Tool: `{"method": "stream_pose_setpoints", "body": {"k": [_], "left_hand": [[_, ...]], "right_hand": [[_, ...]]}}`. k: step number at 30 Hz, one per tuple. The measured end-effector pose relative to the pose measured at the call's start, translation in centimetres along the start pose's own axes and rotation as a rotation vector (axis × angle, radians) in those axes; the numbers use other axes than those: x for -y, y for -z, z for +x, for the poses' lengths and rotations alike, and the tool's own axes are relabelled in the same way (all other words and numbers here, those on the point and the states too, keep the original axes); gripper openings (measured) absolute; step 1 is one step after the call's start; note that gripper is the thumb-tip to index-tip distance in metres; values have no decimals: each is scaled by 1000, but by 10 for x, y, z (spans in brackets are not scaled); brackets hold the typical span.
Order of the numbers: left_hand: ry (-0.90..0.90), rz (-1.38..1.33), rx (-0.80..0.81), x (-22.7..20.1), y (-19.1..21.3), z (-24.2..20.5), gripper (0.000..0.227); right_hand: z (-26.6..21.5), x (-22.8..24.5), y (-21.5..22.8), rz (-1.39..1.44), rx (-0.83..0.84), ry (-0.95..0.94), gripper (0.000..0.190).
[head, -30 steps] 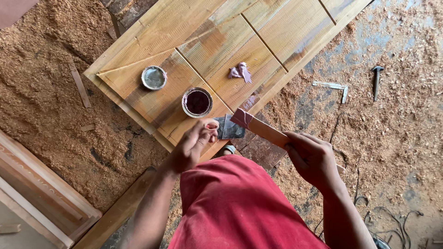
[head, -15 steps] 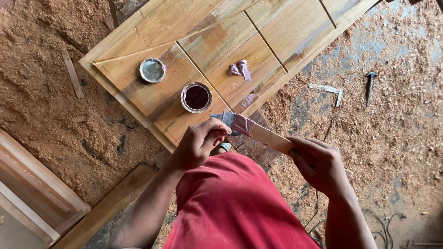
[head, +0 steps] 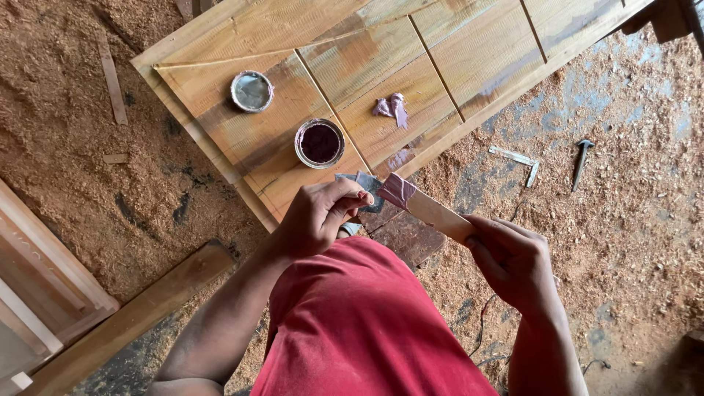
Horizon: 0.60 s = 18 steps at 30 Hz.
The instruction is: The person scoops a pinkish paste from a can onto a wooden board, then uses a putty knife to spread and press the paste into the grooves of a large wooden panel. The person repeatedly scoops more paste and continues filling the grooves across the panel surface.
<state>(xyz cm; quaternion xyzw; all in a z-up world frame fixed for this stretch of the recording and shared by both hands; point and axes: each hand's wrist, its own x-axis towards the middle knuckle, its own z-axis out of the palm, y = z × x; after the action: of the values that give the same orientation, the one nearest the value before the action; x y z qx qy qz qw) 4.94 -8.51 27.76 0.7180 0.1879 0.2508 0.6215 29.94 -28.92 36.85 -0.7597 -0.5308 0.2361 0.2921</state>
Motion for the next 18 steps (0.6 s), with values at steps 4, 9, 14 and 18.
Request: {"method": "stream_pose_setpoints", "body": {"k": [4,9,14,18], "left_hand": [[-33,8,-17,2,-2,1,20],[-40,5,-16,-3,-2,2,15],[-35,32,-5,-13,1,7,18],[6,80,2,-19,0,9,17]], "right_hand": [[4,4,4,-17,12,9,33],[7,7,5,-58,31,17,33],[8,2,3,-27,8,3,33],[7,-4,1,-26,-1,33,33]]}}
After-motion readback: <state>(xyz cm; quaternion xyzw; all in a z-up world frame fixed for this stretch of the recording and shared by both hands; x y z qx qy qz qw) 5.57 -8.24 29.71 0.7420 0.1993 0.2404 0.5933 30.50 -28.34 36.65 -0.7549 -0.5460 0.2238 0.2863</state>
